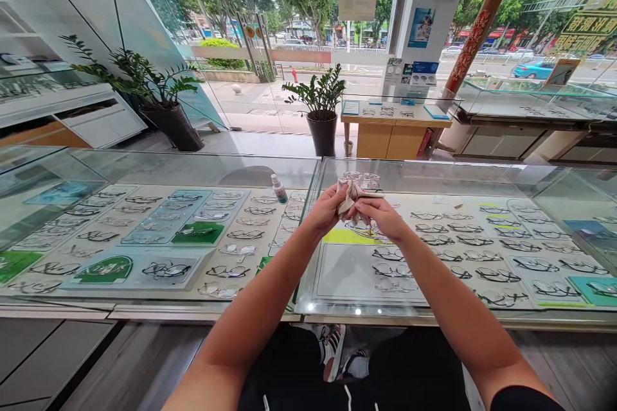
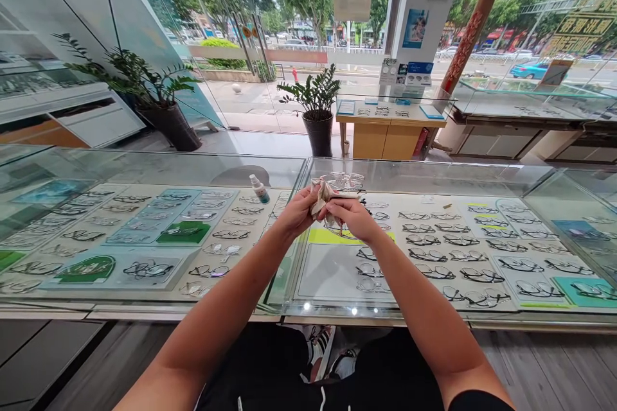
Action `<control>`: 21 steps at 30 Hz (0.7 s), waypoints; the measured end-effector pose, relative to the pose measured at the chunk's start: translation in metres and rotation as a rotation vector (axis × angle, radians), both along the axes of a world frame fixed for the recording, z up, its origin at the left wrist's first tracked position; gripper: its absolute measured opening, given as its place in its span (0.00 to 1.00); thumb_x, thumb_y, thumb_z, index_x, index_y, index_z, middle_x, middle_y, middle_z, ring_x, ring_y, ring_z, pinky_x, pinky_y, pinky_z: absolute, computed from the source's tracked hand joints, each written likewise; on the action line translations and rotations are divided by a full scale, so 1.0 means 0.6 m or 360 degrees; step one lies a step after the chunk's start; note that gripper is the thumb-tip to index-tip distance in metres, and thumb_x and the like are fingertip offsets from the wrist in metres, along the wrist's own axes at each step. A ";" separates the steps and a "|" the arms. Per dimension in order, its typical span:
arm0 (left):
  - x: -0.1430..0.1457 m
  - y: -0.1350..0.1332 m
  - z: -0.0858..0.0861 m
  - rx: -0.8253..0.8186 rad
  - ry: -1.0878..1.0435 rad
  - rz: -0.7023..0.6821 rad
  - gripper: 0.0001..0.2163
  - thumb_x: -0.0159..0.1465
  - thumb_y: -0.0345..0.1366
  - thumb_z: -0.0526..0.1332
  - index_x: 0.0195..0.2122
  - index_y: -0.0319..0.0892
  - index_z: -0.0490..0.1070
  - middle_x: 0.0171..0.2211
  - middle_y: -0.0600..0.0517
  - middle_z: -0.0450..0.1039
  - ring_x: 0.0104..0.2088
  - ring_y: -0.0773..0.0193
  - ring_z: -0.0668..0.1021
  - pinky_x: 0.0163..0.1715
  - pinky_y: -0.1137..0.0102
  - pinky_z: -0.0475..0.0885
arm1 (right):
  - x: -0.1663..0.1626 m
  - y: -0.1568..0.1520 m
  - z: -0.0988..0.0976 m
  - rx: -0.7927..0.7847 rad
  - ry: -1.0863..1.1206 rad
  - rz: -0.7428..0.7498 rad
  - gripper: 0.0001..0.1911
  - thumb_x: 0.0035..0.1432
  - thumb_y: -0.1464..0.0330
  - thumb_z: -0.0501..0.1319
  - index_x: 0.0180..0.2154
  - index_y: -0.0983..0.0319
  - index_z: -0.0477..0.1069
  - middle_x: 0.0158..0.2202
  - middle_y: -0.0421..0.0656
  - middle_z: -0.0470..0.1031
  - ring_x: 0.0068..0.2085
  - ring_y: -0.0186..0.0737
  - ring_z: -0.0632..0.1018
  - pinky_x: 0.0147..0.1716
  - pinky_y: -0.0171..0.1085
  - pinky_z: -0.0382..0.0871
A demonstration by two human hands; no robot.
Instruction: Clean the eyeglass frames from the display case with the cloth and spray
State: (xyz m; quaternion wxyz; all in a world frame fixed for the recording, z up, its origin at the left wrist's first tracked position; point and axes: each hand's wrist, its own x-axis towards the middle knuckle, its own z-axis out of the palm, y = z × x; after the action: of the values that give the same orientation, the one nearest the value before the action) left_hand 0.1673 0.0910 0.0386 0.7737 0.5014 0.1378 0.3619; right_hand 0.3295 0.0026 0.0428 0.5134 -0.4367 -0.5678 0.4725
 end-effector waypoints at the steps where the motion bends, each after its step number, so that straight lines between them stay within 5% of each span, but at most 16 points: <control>1: -0.001 -0.001 0.002 -0.0013 -0.0006 -0.0016 0.27 0.59 0.56 0.80 0.44 0.38 0.76 0.26 0.54 0.76 0.20 0.71 0.71 0.23 0.74 0.64 | 0.001 0.000 0.002 0.0005 0.0030 -0.0007 0.24 0.65 0.46 0.68 0.34 0.61 0.86 0.35 0.46 0.83 0.29 0.36 0.66 0.30 0.39 0.63; 6: -0.002 -0.007 0.008 0.0061 -0.0002 -0.0063 0.24 0.59 0.48 0.81 0.46 0.39 0.76 0.24 0.57 0.73 0.19 0.72 0.71 0.24 0.75 0.66 | -0.002 0.001 -0.001 -0.0068 0.0154 -0.0029 0.24 0.62 0.46 0.70 0.33 0.61 0.85 0.35 0.48 0.84 0.29 0.36 0.66 0.30 0.39 0.62; 15: 0.001 0.004 -0.004 0.0057 0.0015 0.0017 0.28 0.61 0.62 0.76 0.38 0.39 0.76 0.22 0.55 0.73 0.18 0.69 0.72 0.21 0.73 0.65 | 0.000 0.000 -0.005 -0.0052 0.0021 0.0015 0.25 0.65 0.46 0.68 0.33 0.61 0.86 0.35 0.48 0.84 0.30 0.38 0.66 0.34 0.40 0.64; 21: -0.009 0.002 0.003 0.0023 0.0023 -0.0095 0.27 0.58 0.48 0.82 0.51 0.38 0.77 0.30 0.53 0.78 0.24 0.69 0.76 0.26 0.73 0.69 | 0.004 0.001 0.002 -0.0005 0.0020 -0.0042 0.25 0.65 0.45 0.68 0.32 0.61 0.85 0.33 0.47 0.81 0.32 0.39 0.68 0.34 0.40 0.64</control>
State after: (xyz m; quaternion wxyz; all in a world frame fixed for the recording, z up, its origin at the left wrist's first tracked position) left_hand 0.1621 0.0923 0.0406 0.7795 0.5135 0.1258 0.3359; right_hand 0.3322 0.0033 0.0441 0.5224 -0.4420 -0.5580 0.4693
